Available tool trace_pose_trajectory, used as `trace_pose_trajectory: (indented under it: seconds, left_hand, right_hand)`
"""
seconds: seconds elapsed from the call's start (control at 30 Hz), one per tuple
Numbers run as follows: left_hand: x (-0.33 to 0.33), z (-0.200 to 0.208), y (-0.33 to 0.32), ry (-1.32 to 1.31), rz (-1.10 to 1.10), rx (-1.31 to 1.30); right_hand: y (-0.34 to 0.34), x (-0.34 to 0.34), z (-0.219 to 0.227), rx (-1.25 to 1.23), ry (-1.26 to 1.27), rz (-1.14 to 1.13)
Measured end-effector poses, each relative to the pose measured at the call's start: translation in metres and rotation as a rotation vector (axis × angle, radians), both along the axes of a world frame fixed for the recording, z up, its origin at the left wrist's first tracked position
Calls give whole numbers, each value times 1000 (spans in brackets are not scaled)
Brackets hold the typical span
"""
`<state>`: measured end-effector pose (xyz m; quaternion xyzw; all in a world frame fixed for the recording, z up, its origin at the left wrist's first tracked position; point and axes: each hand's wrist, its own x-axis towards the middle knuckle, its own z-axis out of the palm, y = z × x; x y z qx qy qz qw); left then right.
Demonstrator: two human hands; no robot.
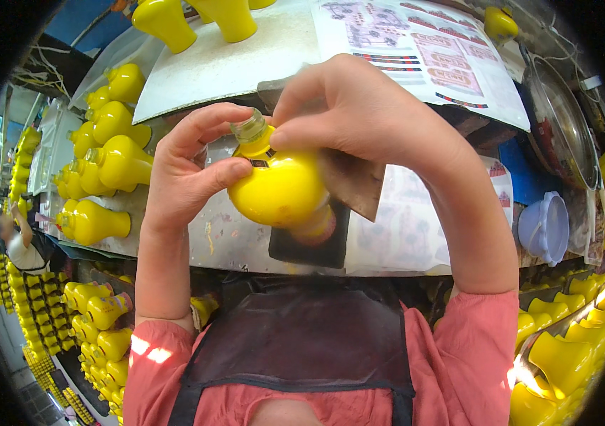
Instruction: The person applies decorative stickers to yellow ceramic vases. They peel each sticker from a sheet, place it on the vase, and smooth it down with their fingers. The person handles multiple vases one at a time, rotating them to apply stickers to different sides.
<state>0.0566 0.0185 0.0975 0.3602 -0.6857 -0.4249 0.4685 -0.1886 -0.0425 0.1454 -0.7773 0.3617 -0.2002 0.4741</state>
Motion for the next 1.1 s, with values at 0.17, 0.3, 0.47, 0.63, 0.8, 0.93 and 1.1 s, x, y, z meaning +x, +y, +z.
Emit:
trace_pose_trajectory:
  seconds: [0.17,0.3,0.47,0.63,0.8,0.93,1.1]
  left_hand:
    - [-2,1,0,13,30,39]
    - [-3,1,3,17,56,52]
    - [-6,-1,6,12,91,3]
    - [-9,-3,8,-13,140,-62]
    - [-10,5,11,-166,164,-128]
    - [-16,10,15,-261,202,-121]
    - [-33,6,14,-203,366,-174]
  right_hand:
    - [2,4,-7,-80,-28,-17]
    - [7,4,-4,-135,10,-13]
    - [11,4,-7,-139,16,-42]
    - [13,1,-14,10,-91,-74]
    - [15,-5,-15,0,-109,-44]
    - [15,-4,-21,39,-160,-72]
    - [18,-2,-32,-68,-192,-95]
